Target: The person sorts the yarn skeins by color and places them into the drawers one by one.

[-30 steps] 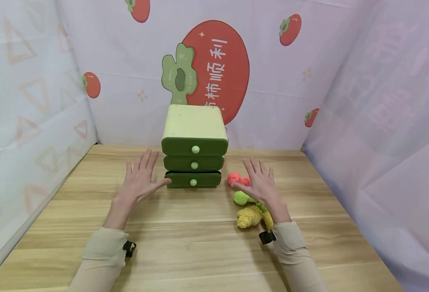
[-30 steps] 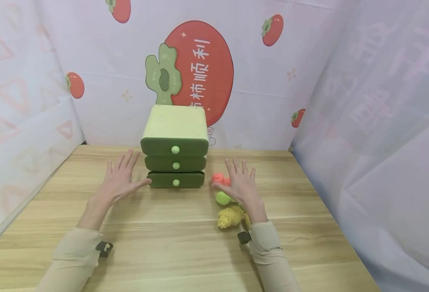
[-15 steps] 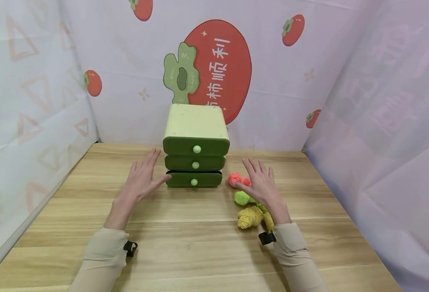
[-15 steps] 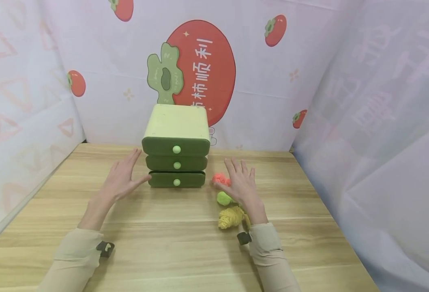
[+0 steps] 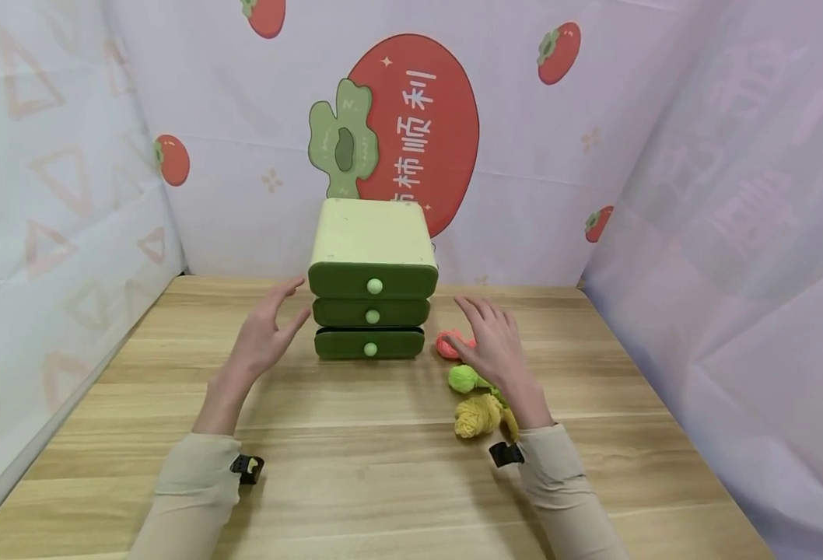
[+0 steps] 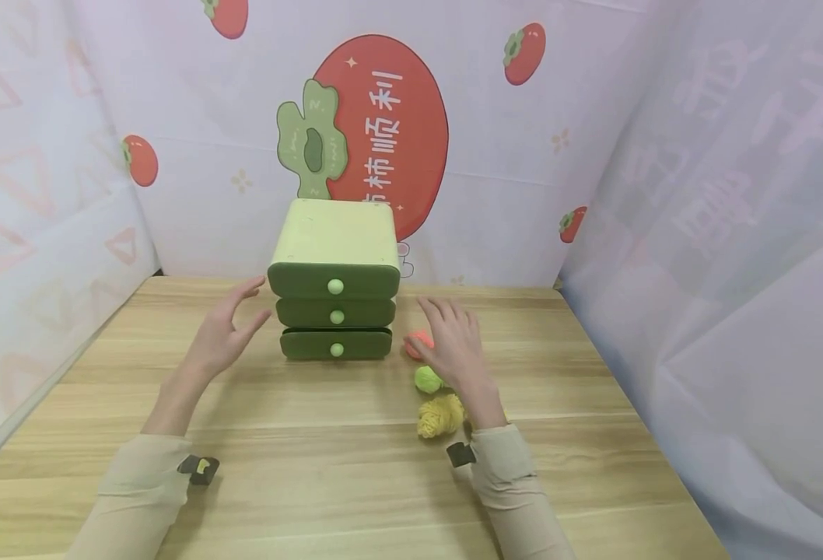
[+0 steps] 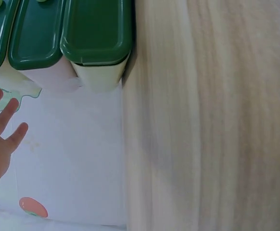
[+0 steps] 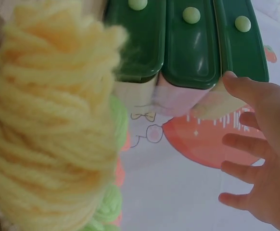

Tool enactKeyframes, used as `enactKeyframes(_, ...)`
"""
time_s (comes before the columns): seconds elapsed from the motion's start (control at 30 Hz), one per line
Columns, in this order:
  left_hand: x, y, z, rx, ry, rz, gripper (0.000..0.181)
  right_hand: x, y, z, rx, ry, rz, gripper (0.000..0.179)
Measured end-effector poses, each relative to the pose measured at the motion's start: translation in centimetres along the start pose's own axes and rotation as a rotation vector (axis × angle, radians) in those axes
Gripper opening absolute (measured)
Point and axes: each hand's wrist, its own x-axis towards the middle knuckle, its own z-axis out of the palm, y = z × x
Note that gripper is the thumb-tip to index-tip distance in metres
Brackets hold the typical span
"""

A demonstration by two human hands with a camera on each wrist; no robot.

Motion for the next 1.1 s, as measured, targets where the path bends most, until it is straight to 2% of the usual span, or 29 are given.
enactKeyframes(0.3,1.5,0.6,-0.2,-0.162,0.097,-0.034,0.039,1.4,-2.2,-0.3,0.061,0.232,-0.158,0.044)
enactKeyframes(0.43,2.2,0.8,-0.4,-0.206,0.114,-0.061,0.037,2.2,-3.5,-0.2,0.076,0.283,-0.220,0.040)
enactKeyframes(0.57,3.0,0.8,-0.7,-0.233,0.126,-0.101,0.038,3.0,-4.9,-0.1,0.075,0.267,-0.245,0.038)
enactKeyframes(0.7,3.6,0.7,-1.0,-0.336,0.135,-0.192,0.037,3.6,-6.2,0.2,0.070,0.238,-0.274,0.036)
enactKeyframes(0.77,3.9,0.7,-0.9,-0.404,0.129,-0.215,0.038,3.9,-6.8,0.5,0.074,0.230,-0.295,0.035)
enactKeyframes(0.9,4.6,0.8,-0.7,-0.456,0.098,-0.237,0.040,4.4,-7.6,0.9,0.071,0.203,-0.300,0.037)
enactKeyframes(1.1,5.5,1.3,-0.3,-0.504,0.039,-0.293,0.045,5.0,-8.5,1.5,0.064,0.155,-0.254,0.043)
